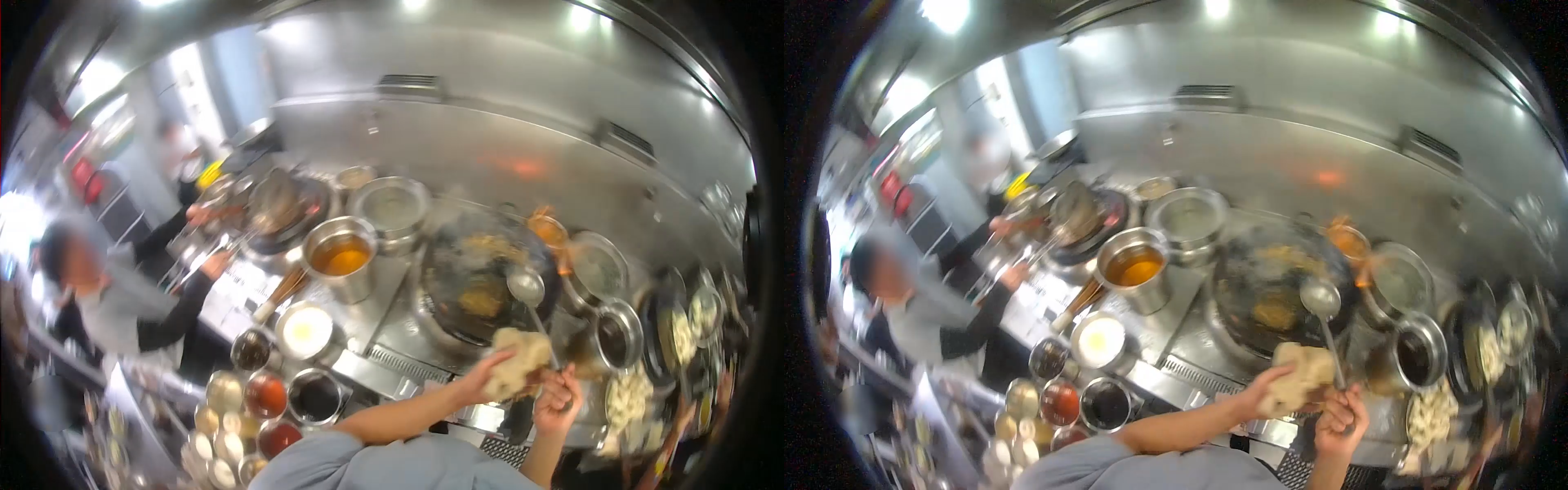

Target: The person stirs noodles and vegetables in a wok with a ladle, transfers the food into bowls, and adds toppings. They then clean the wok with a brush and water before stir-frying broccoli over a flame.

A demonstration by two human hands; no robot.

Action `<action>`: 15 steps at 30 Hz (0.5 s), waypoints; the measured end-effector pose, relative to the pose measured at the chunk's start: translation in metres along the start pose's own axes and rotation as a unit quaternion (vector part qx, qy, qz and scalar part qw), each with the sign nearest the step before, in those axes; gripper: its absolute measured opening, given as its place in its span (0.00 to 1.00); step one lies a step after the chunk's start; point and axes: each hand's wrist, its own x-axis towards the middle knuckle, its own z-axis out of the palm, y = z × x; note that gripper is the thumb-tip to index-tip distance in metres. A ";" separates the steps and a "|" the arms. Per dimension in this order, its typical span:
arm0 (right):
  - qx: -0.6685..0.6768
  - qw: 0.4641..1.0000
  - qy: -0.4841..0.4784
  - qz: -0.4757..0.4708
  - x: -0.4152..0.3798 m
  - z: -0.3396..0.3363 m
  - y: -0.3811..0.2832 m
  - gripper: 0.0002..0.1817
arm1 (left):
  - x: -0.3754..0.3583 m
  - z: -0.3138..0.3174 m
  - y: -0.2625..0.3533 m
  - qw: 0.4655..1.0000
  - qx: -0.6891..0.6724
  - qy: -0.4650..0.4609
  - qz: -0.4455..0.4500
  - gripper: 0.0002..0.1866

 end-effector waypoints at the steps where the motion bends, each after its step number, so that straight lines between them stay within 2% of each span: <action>1: 0.004 1.000 -0.007 0.021 0.001 -0.012 0.006 0.12 | 0.001 0.019 0.004 1.000 -0.024 -0.018 0.009 0.27; 3: 0.015 0.998 -0.022 0.059 0.011 -0.028 0.014 0.14 | 0.001 0.018 0.003 0.998 -0.034 -0.012 0.058 0.24; 5: -0.198 0.968 0.143 -0.053 0.019 -0.016 0.055 0.16 | -0.016 0.012 0.007 0.995 -0.068 0.005 0.075 0.24; 6: -0.375 0.923 0.079 0.039 0.015 -0.010 0.044 0.18 | -0.029 0.000 0.012 0.993 -0.084 0.021 0.076 0.25; 7: -0.542 0.834 -0.014 0.102 0.011 -0.004 0.034 0.20 | -0.043 -0.007 0.015 0.991 -0.103 0.037 0.076 0.25; 8: -0.690 0.712 -0.041 0.127 0.035 0.001 0.014 0.18 | -0.061 0.002 0.018 0.989 -0.109 0.050 0.090 0.25; 10: -0.821 0.568 -0.045 0.039 0.106 0.008 0.007 0.11 | -0.091 0.033 0.025 0.984 -0.117 0.075 0.113 0.25; 11: -0.834 0.550 -0.037 -0.025 0.157 0.003 0.016 0.14 | -0.094 0.017 0.024 0.979 -0.126 0.091 0.130 0.26; 12: -0.850 0.520 -0.067 -0.058 0.211 -0.021 0.019 0.20 | -0.095 0.005 0.025 0.980 -0.118 0.067 0.148 0.26; 13: -0.930 0.215 -0.215 -0.206 0.268 -0.057 0.014 0.27 | -0.094 -0.006 0.025 0.979 -0.109 0.044 0.167 0.26; 15: -0.988 -0.011 -0.146 -0.057 0.320 -0.104 0.032 0.23 | -0.096 -0.007 0.025 0.978 -0.088 0.012 0.191 0.26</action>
